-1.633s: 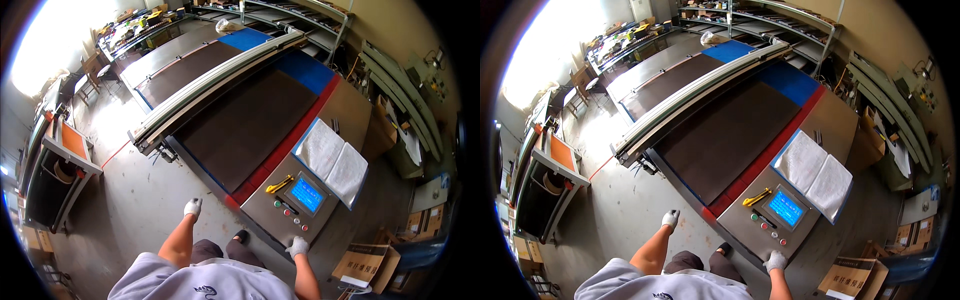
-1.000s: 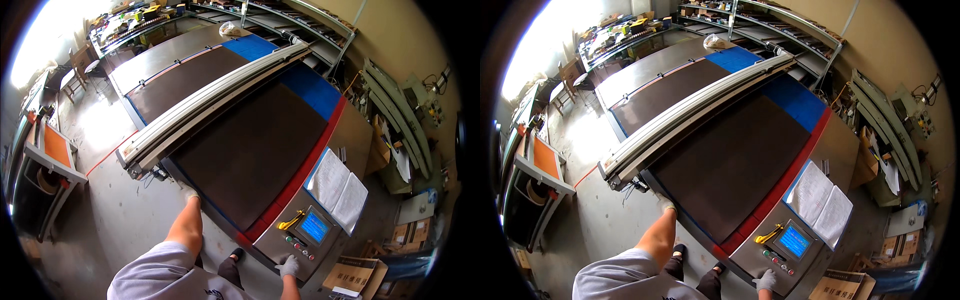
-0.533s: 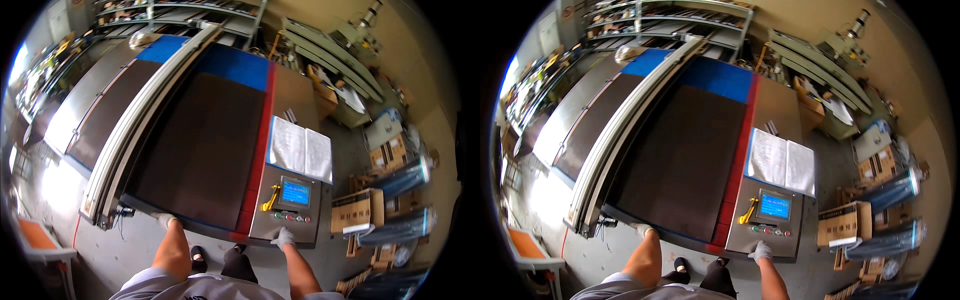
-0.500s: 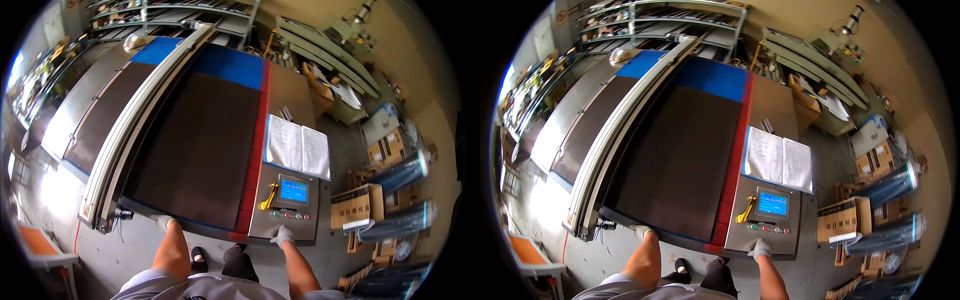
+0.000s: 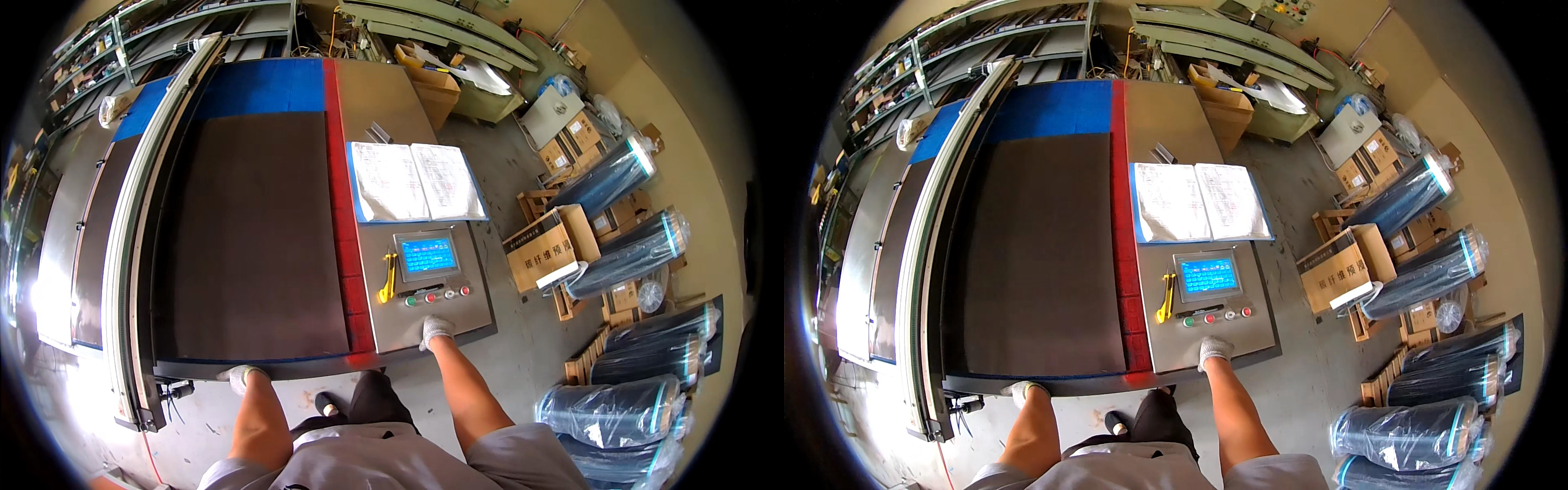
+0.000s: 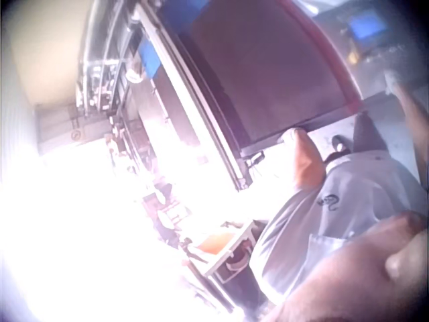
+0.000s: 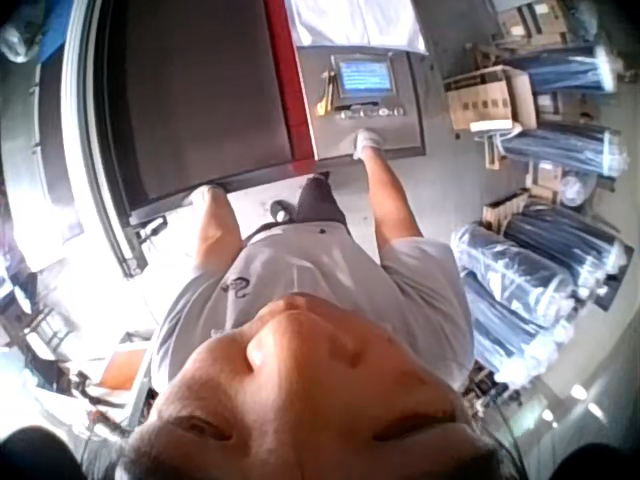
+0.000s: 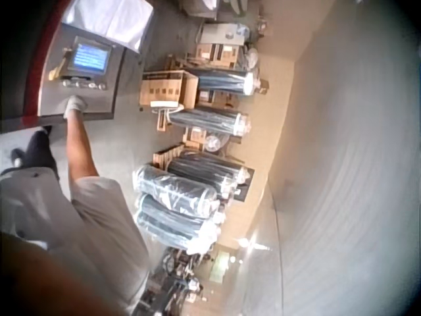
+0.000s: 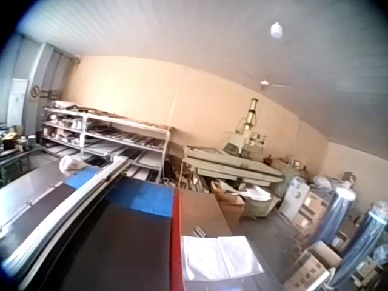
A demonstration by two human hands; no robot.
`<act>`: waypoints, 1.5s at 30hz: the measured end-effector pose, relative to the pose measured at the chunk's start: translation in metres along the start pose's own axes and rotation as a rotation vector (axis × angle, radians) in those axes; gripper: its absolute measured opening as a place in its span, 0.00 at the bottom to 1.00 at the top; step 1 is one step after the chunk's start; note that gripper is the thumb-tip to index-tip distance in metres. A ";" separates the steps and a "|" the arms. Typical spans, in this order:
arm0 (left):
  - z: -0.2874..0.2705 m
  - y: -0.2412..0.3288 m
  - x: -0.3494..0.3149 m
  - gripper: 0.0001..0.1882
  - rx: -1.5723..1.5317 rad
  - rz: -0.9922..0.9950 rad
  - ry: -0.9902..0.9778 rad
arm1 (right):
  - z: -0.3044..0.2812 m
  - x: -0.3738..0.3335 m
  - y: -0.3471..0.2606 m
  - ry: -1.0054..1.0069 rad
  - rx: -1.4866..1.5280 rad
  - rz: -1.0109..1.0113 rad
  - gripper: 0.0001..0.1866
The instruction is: The person operates a large industrial machine, using a touchscreen and buttons to control it. They place a large white sheet onto the machine's surface, adjust it, and then remove it. The person also uses a small tool to adjust a component on the side of the machine.
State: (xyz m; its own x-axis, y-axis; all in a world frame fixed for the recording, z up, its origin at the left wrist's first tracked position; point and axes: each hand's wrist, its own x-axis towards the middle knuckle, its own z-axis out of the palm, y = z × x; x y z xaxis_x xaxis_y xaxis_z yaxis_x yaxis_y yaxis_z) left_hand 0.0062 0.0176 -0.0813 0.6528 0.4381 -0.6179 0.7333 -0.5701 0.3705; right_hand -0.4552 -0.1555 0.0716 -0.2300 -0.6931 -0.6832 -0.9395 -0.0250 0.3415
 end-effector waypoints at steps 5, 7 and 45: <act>-0.023 0.011 -0.034 0.41 -0.016 0.000 0.063 | -0.003 -0.001 -0.001 -0.012 -0.028 -0.029 0.39; -0.051 0.033 -0.112 0.40 -0.062 -0.027 0.028 | 0.008 0.003 0.009 -0.034 -0.023 0.022 0.39; -0.055 0.035 -0.105 0.29 -0.060 -0.115 0.006 | 0.004 0.011 0.007 -0.016 -0.053 -0.006 0.43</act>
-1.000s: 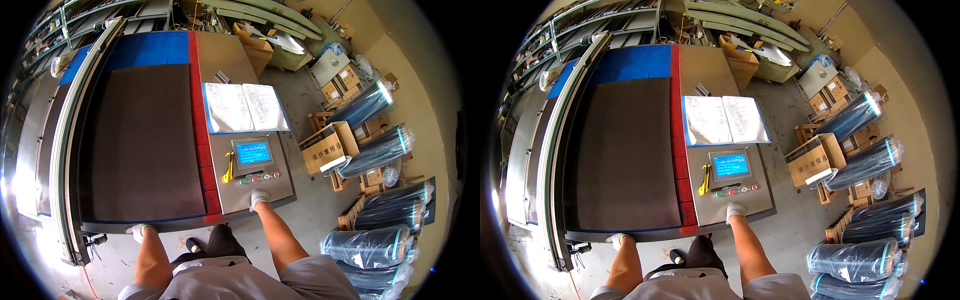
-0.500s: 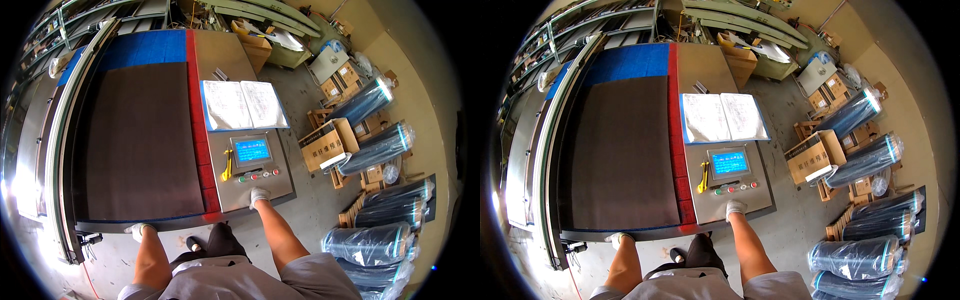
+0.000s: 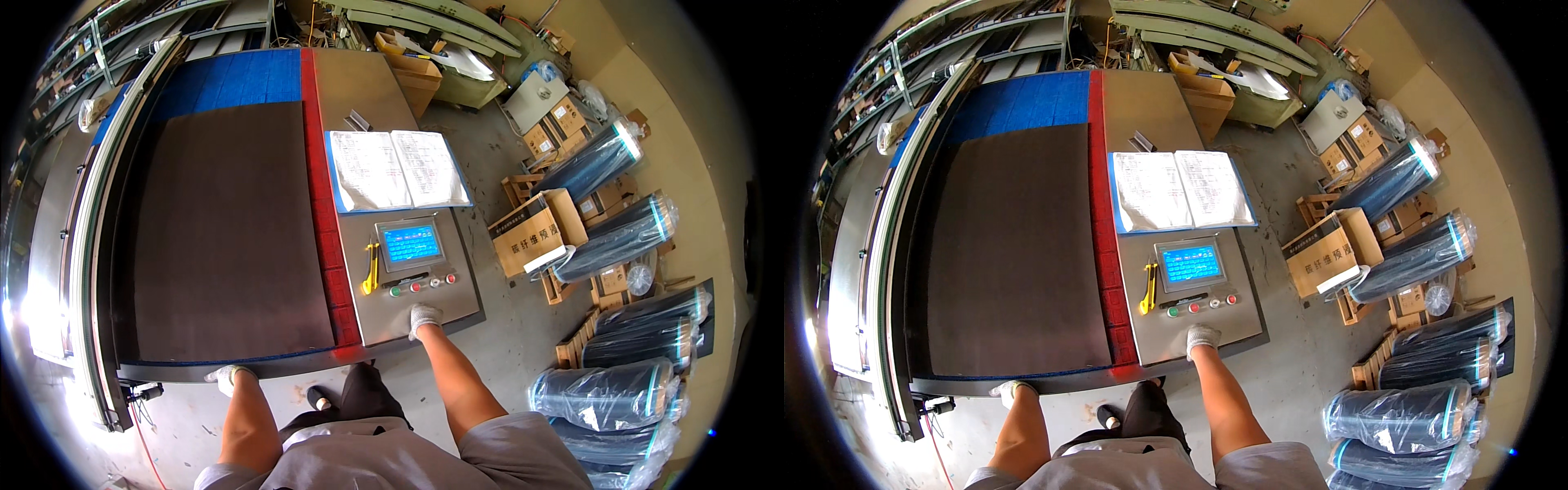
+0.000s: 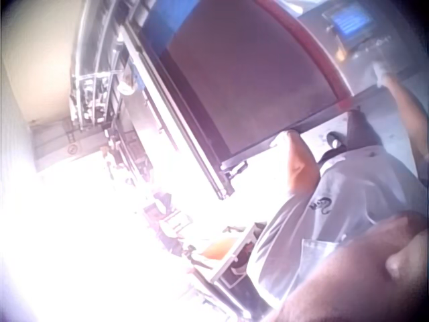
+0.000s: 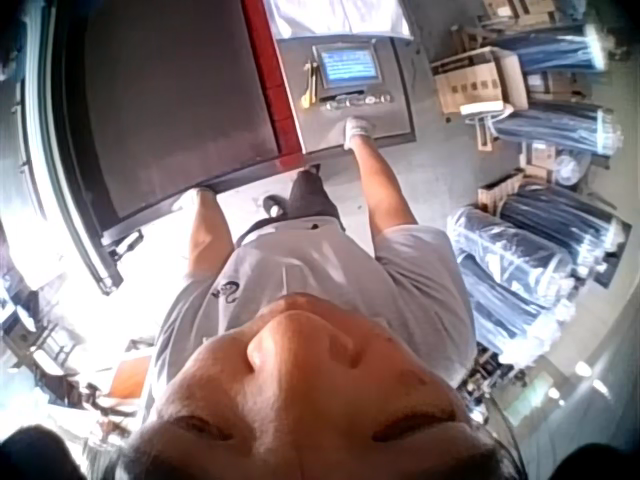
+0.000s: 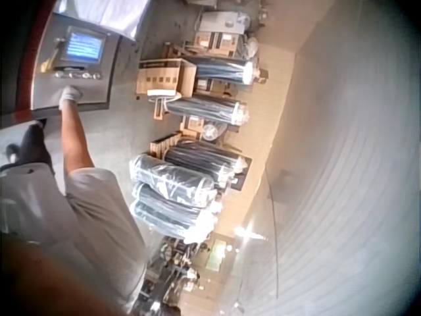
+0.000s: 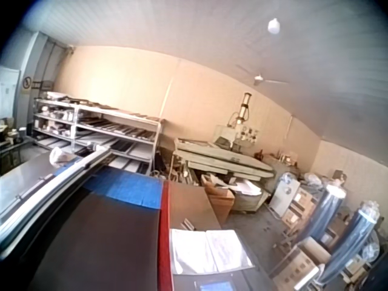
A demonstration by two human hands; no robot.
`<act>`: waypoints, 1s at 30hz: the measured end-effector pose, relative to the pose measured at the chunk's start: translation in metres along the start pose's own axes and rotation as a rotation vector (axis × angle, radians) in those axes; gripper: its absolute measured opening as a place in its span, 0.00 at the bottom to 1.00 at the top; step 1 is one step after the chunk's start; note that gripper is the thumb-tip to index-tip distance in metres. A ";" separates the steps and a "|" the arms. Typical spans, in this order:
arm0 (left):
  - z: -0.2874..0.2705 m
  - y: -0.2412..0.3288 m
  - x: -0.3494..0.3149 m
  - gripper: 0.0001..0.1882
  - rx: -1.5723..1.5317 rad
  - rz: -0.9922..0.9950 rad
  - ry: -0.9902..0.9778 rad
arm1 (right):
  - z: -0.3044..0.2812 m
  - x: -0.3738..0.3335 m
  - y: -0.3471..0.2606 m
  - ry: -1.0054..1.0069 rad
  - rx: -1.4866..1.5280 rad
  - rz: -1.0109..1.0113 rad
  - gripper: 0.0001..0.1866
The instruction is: The person operates a large industrial machine, using a touchscreen and buttons to control it. They place a large white sheet onto the machine's surface, adjust it, and then remove it. The person also uses a small tool to adjust a component on the side of the machine.
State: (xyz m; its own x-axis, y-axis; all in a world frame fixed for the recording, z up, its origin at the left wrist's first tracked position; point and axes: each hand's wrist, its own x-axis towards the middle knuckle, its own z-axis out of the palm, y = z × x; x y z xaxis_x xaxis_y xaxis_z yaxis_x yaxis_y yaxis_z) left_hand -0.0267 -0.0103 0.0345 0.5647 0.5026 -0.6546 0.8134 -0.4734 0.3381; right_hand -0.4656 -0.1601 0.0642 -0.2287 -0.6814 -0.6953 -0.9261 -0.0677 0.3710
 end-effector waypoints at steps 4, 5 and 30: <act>-0.011 0.005 -0.019 0.31 -0.058 -0.042 -0.026 | 0.003 0.001 -0.002 0.034 -0.016 0.018 0.43; -0.011 0.006 -0.022 0.32 -0.060 -0.039 -0.027 | 0.003 0.002 -0.002 0.027 -0.012 0.018 0.43; 0.021 -0.009 0.023 0.31 0.013 0.135 0.057 | 0.000 0.003 -0.001 0.008 0.003 0.015 0.43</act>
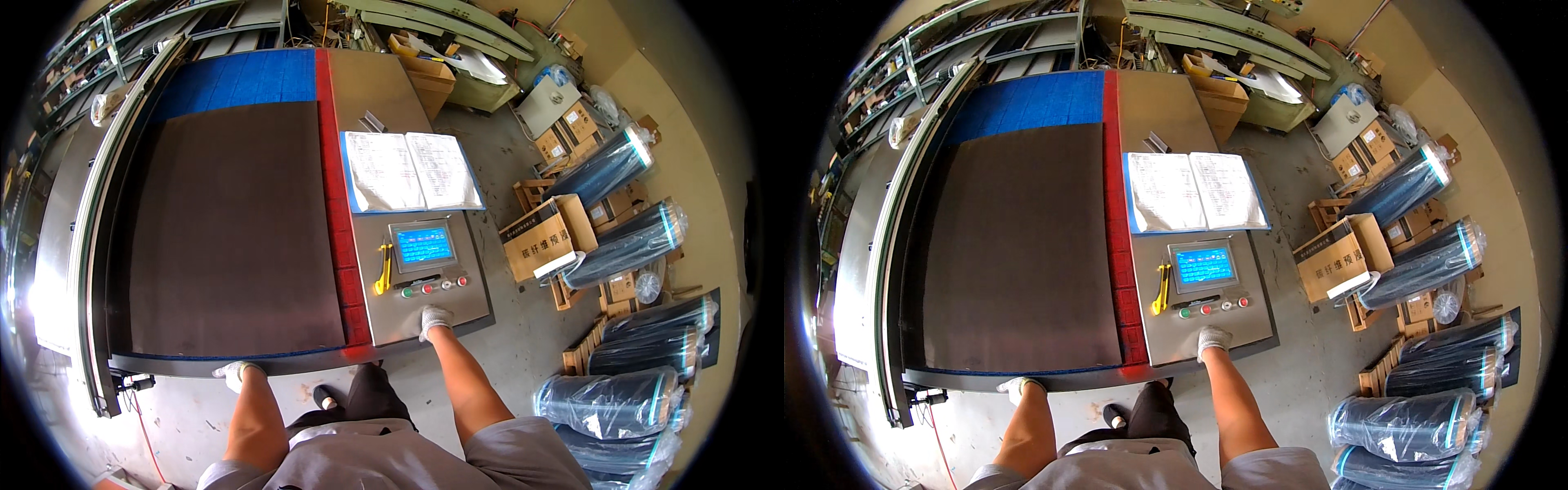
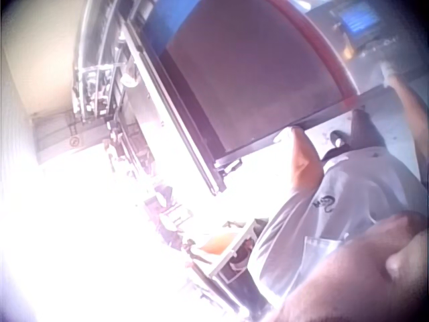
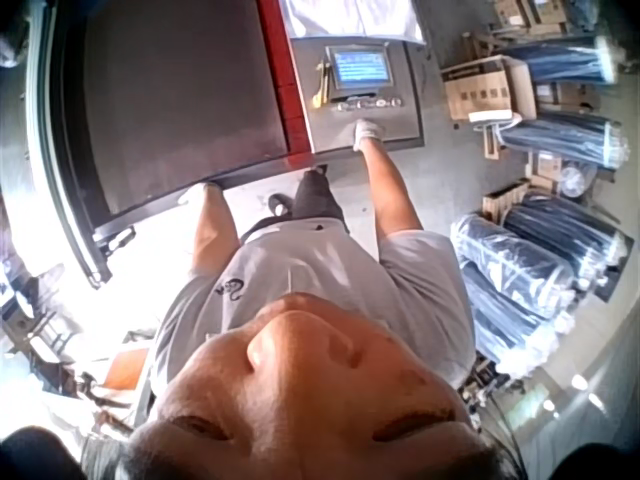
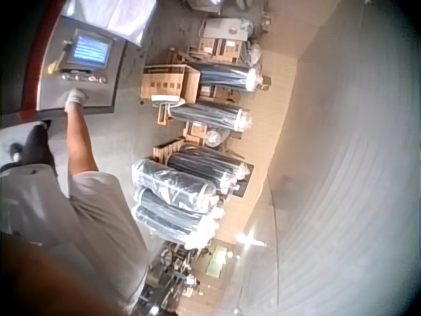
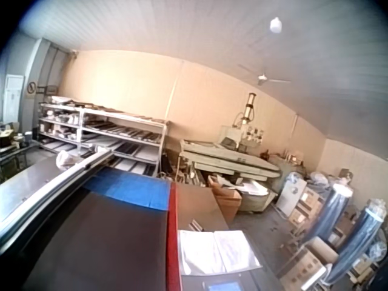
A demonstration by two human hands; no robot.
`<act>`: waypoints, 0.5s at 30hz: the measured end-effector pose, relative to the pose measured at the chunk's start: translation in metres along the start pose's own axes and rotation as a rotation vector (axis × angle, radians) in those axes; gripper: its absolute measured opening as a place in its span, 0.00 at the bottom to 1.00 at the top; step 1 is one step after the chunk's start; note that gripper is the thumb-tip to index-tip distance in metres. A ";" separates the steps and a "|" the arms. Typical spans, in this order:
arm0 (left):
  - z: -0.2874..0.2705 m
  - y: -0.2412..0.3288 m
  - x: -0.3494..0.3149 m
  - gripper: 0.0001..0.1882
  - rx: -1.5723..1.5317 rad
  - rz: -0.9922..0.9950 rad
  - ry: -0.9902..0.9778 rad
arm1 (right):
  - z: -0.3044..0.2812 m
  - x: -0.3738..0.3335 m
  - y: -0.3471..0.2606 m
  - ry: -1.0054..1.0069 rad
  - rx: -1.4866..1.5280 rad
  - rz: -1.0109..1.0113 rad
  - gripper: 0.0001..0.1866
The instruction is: The person operates a large industrial machine, using a touchscreen and buttons to control it. They place a large white sheet onto the machine's surface, adjust it, and then remove it. The person also uses a small tool to adjust a component on the side of the machine.
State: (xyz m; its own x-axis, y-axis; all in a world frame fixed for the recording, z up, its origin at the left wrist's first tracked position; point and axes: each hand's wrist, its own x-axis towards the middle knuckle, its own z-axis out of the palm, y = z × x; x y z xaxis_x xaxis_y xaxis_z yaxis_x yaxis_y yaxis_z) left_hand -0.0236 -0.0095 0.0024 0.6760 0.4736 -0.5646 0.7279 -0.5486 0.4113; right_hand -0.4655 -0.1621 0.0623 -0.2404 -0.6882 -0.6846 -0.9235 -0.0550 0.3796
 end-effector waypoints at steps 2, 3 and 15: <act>-0.003 0.003 -0.002 0.32 -0.071 -0.097 -0.062 | 0.000 -0.001 0.000 0.014 0.010 0.013 0.43; -0.007 0.005 -0.004 0.33 -0.109 -0.146 -0.092 | 0.000 -0.001 -0.001 0.022 0.015 0.018 0.43; 0.004 -0.001 0.014 0.33 -0.150 -0.122 -0.045 | 0.004 0.006 -0.003 -0.009 -0.025 0.011 0.45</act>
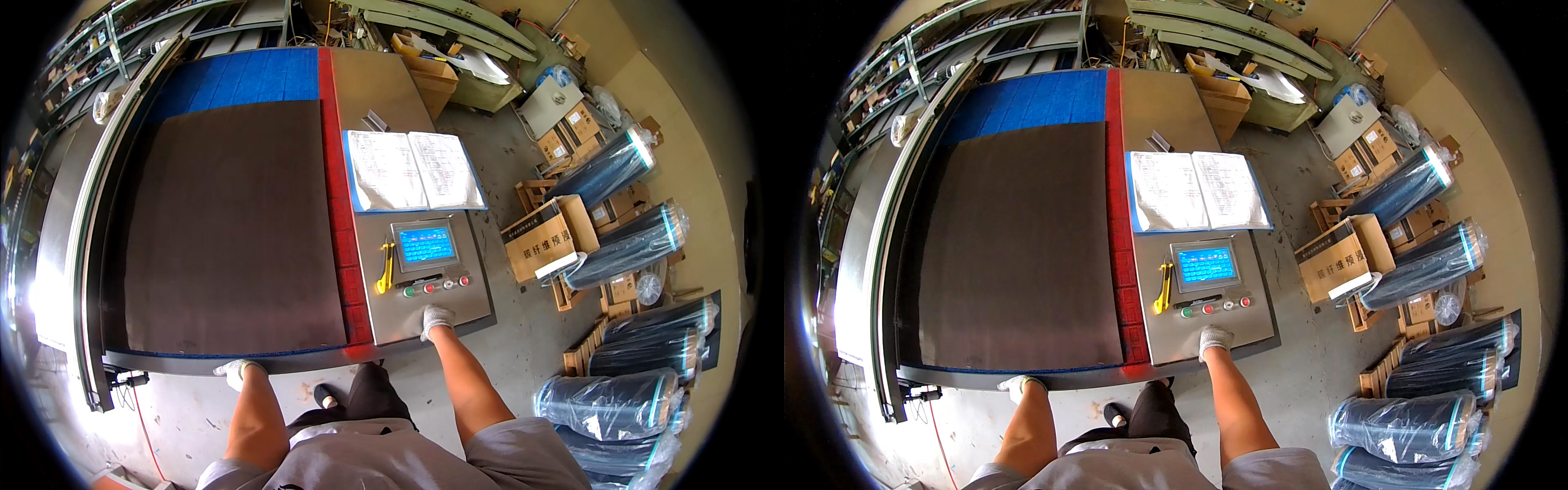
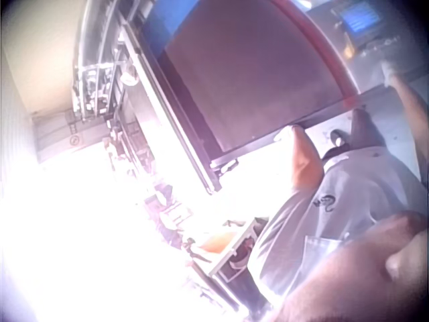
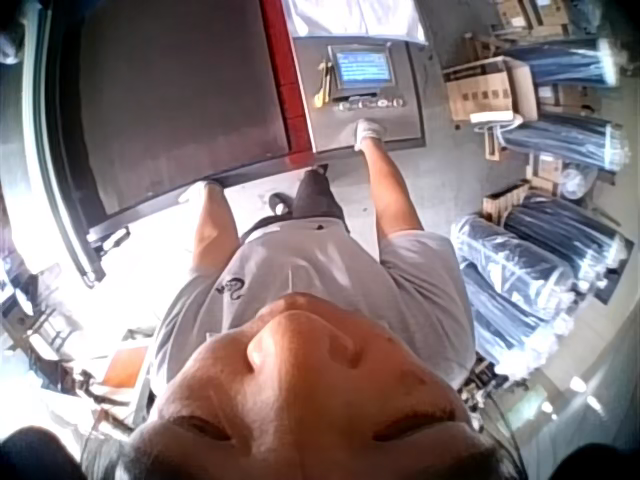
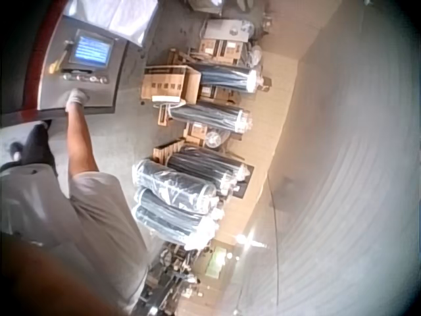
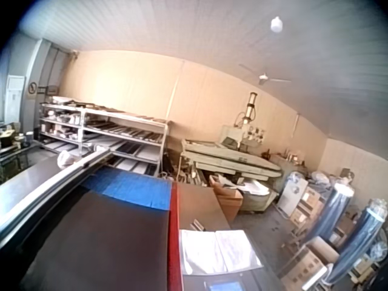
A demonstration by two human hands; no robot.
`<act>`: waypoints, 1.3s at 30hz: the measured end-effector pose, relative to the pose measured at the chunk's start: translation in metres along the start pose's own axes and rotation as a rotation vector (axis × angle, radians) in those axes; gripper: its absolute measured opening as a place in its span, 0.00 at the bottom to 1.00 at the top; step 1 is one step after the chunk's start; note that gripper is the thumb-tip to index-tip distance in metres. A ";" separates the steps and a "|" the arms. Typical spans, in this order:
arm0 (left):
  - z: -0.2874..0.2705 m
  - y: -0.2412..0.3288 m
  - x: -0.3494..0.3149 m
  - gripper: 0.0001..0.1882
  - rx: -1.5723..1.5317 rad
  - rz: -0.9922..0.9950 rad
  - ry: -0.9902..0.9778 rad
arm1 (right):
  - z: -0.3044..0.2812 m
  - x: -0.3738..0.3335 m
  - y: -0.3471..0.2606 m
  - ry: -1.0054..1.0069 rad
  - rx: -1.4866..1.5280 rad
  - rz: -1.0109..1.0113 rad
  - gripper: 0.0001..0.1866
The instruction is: The person operates a large industrial machine, using a touchscreen and buttons to control it. They place a large white sheet onto the machine's surface, adjust it, and then remove it. The person also uses a small tool to adjust a component on the side of the machine.
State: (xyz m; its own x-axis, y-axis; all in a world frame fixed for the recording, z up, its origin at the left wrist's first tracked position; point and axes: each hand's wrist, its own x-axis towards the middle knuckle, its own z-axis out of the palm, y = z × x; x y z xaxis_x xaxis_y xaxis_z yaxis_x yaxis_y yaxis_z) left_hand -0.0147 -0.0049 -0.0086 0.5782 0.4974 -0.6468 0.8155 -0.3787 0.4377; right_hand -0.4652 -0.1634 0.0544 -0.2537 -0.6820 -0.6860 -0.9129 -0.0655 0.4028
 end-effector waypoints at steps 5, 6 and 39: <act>-0.016 0.007 -0.039 0.40 -0.002 0.078 0.063 | 0.001 0.000 0.002 -0.008 0.004 0.003 0.46; -0.016 0.007 -0.039 0.41 0.002 0.086 0.070 | 0.000 0.000 0.001 -0.009 0.007 0.003 0.46; 0.011 -0.013 0.024 0.31 0.087 0.078 0.027 | -0.004 -0.001 0.001 0.013 0.037 -0.004 0.44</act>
State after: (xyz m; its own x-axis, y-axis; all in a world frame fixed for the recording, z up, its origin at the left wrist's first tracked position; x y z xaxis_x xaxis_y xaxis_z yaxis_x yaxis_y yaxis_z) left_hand -0.0114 0.0036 -0.0363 0.6410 0.4846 -0.5953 0.7635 -0.4823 0.4295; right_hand -0.4642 -0.1651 0.0577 -0.2459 -0.6914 -0.6793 -0.9251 -0.0417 0.3774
